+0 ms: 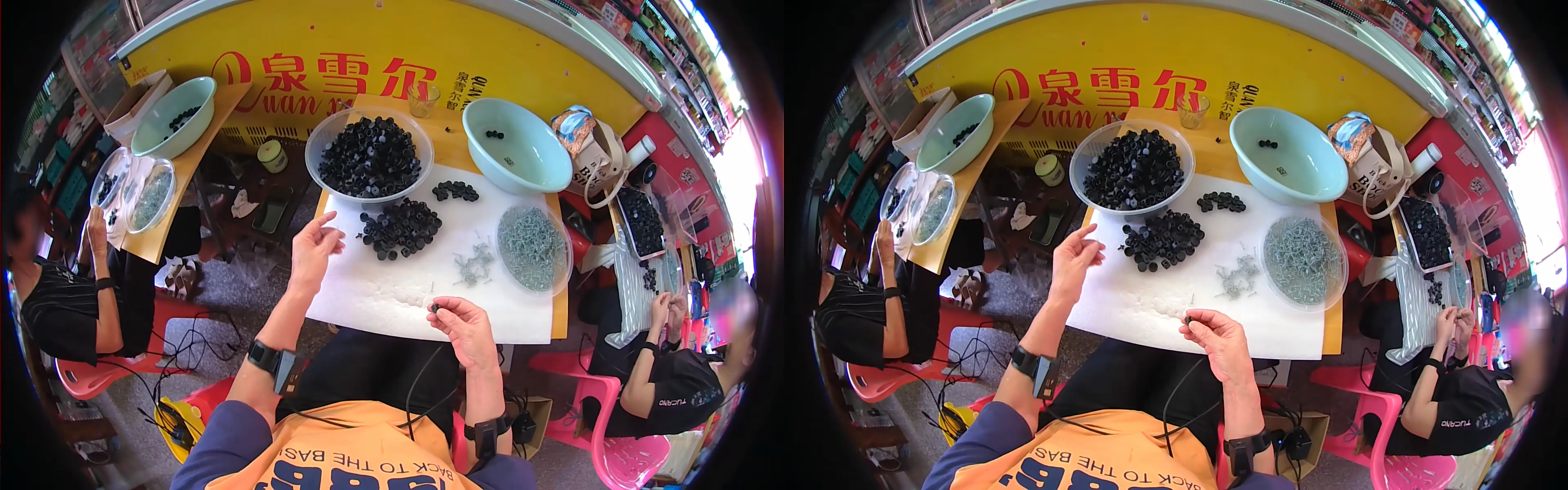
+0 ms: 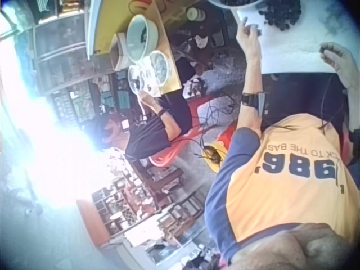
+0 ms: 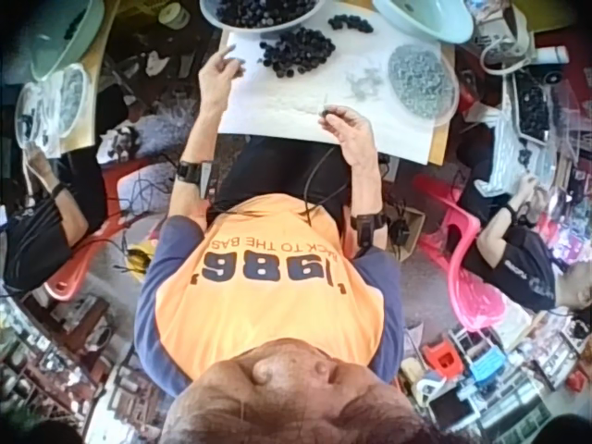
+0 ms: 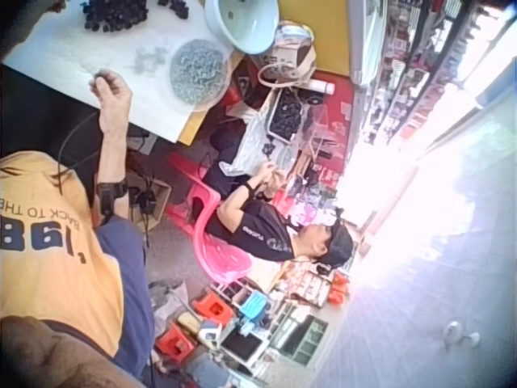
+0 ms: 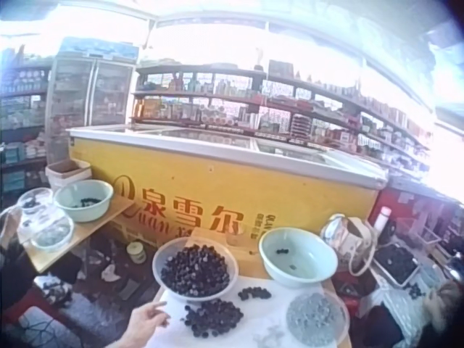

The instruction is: The person is assembling small white inserts into black plastic base components by hand at a table.

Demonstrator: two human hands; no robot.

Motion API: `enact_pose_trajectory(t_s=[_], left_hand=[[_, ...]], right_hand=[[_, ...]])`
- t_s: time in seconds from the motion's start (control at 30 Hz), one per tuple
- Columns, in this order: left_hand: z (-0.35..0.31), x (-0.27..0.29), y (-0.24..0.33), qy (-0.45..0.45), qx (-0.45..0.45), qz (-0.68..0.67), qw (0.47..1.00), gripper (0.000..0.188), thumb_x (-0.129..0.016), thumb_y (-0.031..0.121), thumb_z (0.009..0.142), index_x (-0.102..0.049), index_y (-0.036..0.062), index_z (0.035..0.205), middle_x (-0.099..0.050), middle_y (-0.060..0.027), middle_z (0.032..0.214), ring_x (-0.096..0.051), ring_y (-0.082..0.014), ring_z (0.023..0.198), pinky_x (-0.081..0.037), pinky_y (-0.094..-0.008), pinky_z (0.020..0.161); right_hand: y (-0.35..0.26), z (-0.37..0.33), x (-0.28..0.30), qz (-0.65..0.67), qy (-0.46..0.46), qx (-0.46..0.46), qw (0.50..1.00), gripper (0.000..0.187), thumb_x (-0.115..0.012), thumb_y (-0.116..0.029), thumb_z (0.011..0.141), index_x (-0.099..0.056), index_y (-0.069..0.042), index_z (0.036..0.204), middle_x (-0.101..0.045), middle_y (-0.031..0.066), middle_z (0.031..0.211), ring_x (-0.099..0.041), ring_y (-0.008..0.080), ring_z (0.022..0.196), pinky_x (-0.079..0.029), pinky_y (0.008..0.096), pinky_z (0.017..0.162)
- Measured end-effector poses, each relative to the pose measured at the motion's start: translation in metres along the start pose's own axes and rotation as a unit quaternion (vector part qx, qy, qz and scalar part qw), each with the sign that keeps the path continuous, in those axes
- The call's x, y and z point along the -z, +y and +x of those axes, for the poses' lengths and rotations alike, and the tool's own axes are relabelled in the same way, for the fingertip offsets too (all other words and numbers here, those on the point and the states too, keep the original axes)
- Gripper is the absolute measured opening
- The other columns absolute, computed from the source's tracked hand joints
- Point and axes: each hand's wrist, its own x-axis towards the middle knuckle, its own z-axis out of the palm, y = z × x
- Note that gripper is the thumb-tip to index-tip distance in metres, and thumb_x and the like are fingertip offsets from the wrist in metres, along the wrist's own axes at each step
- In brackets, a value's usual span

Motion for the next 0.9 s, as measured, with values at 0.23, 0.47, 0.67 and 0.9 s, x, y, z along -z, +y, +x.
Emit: enact_pose_trajectory(t_s=[0.23,0.47,0.67,0.9], left_hand=[[-0.076,-0.04,0.053,-0.237,0.278,-0.233,0.901,0.009,-0.061,0.01,0.093,-0.06,0.0027,0.099,-0.069,-0.0143,0.098,-0.069,-0.0207,0.088,-0.056,-0.0298,0.076],[-0.1,-0.069,0.073,-0.269,0.287,-0.307,0.866,0.008,-0.065,0.009,0.091,-0.065,0.0018,0.095,-0.065,-0.0041,0.085,-0.061,-0.0121,0.075,-0.053,-0.0249,0.072],[-0.109,-0.077,0.076,-0.284,0.247,-0.279,0.883,0.009,-0.065,0.007,0.091,-0.066,0.0009,0.097,-0.066,-0.0059,0.091,-0.062,-0.0118,0.078,-0.051,-0.0238,0.07],[-0.111,-0.077,0.083,-0.251,0.221,-0.285,0.898,0.01,-0.062,0.007,0.093,-0.064,0.0011,0.1,-0.068,-0.0097,0.094,-0.065,-0.0144,0.081,-0.053,-0.0251,0.071]], right_hand=[[-0.013,-0.003,-0.022,0.055,-0.037,-0.003,0.998,0.023,-0.063,-0.003,0.091,-0.064,0.004,0.112,-0.069,0.0134,0.099,-0.069,0.0189,0.086,-0.057,0.0293,0.08],[-0.014,-0.019,-0.029,0.131,-0.045,0.017,0.99,0.024,-0.064,-0.006,0.091,-0.064,0.004,0.113,-0.069,0.0125,0.095,-0.065,0.0148,0.076,-0.056,0.0257,0.072],[-0.012,-0.027,-0.032,0.141,-0.04,0.04,0.988,0.023,-0.064,-0.007,0.091,-0.065,0.003,0.112,-0.069,0.0107,0.094,-0.063,0.0131,0.075,-0.054,0.0243,0.07],[-0.011,-0.028,-0.026,0.152,-0.025,0.039,0.987,0.023,-0.064,-0.007,0.092,-0.065,0.003,0.113,-0.069,0.01,0.094,-0.063,0.0127,0.076,-0.054,0.0246,0.072]])
